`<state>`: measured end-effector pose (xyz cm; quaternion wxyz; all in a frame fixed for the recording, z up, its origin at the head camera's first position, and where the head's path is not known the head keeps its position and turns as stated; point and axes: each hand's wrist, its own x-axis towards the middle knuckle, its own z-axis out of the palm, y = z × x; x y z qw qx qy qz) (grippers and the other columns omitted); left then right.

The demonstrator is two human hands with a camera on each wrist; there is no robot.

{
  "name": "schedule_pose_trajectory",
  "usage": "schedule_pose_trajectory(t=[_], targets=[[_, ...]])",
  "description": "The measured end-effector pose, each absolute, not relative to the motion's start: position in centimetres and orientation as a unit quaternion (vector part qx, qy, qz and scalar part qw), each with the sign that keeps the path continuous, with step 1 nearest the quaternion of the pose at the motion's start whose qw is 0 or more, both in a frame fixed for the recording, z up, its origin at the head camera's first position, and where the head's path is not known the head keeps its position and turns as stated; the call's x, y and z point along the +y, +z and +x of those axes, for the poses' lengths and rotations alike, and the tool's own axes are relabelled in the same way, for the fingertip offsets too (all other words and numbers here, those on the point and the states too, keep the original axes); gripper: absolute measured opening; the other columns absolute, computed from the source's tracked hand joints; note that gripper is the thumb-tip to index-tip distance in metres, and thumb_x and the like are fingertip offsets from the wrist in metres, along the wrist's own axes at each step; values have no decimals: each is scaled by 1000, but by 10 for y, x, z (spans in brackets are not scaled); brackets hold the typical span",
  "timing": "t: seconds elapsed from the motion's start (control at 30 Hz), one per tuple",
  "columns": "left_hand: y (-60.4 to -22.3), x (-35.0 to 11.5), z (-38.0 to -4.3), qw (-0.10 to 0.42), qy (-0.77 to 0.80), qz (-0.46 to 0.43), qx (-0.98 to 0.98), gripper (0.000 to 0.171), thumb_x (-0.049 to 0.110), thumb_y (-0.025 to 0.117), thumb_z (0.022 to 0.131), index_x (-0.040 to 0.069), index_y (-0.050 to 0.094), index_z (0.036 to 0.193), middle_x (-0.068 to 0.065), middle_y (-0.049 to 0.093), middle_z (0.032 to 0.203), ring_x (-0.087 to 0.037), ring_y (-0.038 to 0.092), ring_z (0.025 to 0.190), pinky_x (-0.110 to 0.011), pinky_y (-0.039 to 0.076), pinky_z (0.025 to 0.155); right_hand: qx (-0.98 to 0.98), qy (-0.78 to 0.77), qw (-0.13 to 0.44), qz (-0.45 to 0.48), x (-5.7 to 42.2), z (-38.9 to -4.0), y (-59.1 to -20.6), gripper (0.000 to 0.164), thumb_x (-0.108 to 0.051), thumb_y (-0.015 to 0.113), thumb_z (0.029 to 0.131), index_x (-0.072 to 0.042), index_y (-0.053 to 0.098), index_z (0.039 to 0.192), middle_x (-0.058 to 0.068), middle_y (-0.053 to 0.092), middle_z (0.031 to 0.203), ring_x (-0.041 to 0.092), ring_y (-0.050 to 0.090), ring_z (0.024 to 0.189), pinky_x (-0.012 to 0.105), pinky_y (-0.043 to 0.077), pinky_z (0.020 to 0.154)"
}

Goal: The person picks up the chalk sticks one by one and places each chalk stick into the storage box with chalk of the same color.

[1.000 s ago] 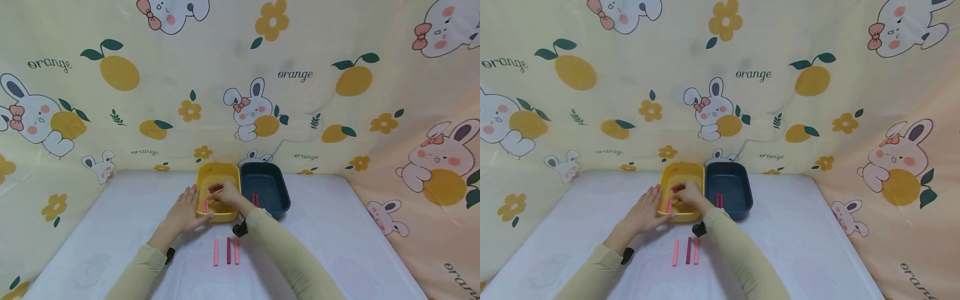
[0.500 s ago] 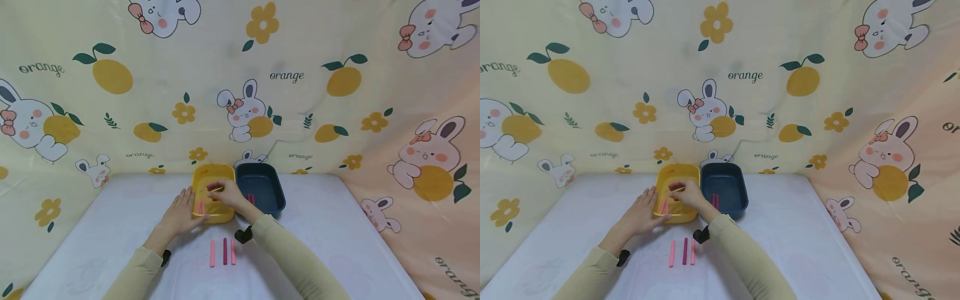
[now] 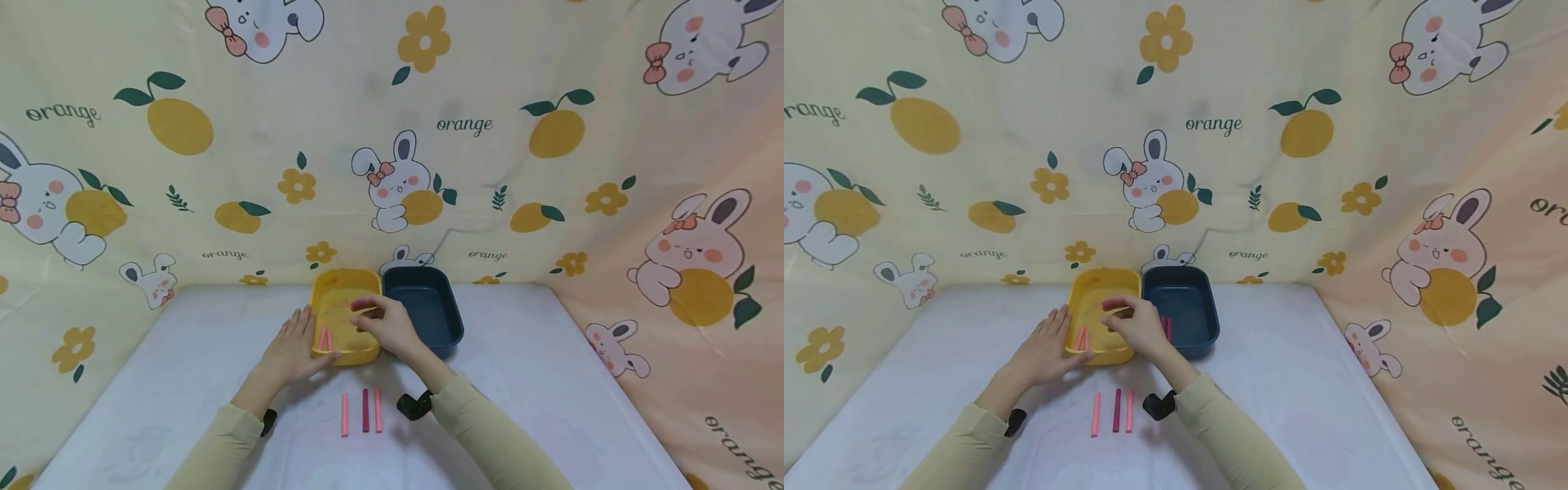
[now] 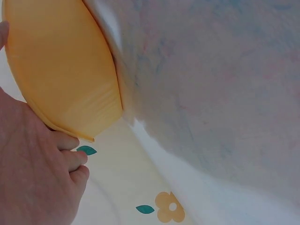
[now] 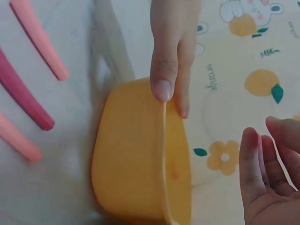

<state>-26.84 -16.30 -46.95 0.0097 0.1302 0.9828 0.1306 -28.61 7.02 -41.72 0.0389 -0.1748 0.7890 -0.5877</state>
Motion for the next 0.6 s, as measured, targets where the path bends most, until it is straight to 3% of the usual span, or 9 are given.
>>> schedule_pose_trajectory(t=[0.2,0.4,0.6], targets=[[-471,-163,-269,6,132,128,983,118,79,50,92,-10,17,161,-27,8,171,-46,10,158,-58,16,127,795,-587,29,-152,87,-270,-421,25,-16,77,96,-12,73,121,11,72,119,19,73,86,41,64,85],[-471,-164,-269,3,135,133,982,117,78,51,92,-11,18,161,-28,9,171,-47,11,157,-58,17,127,801,-581,36,-142,101,-253,-432,25,-15,77,96,-13,73,120,14,72,117,22,71,87,27,62,80],[-471,-164,-268,2,137,133,982,118,79,50,92,-12,17,160,-28,9,171,-47,11,157,-59,18,127,802,-576,56,-149,110,-238,-447,25,-11,78,94,-10,73,119,9,73,110,21,71,87,27,63,80]])
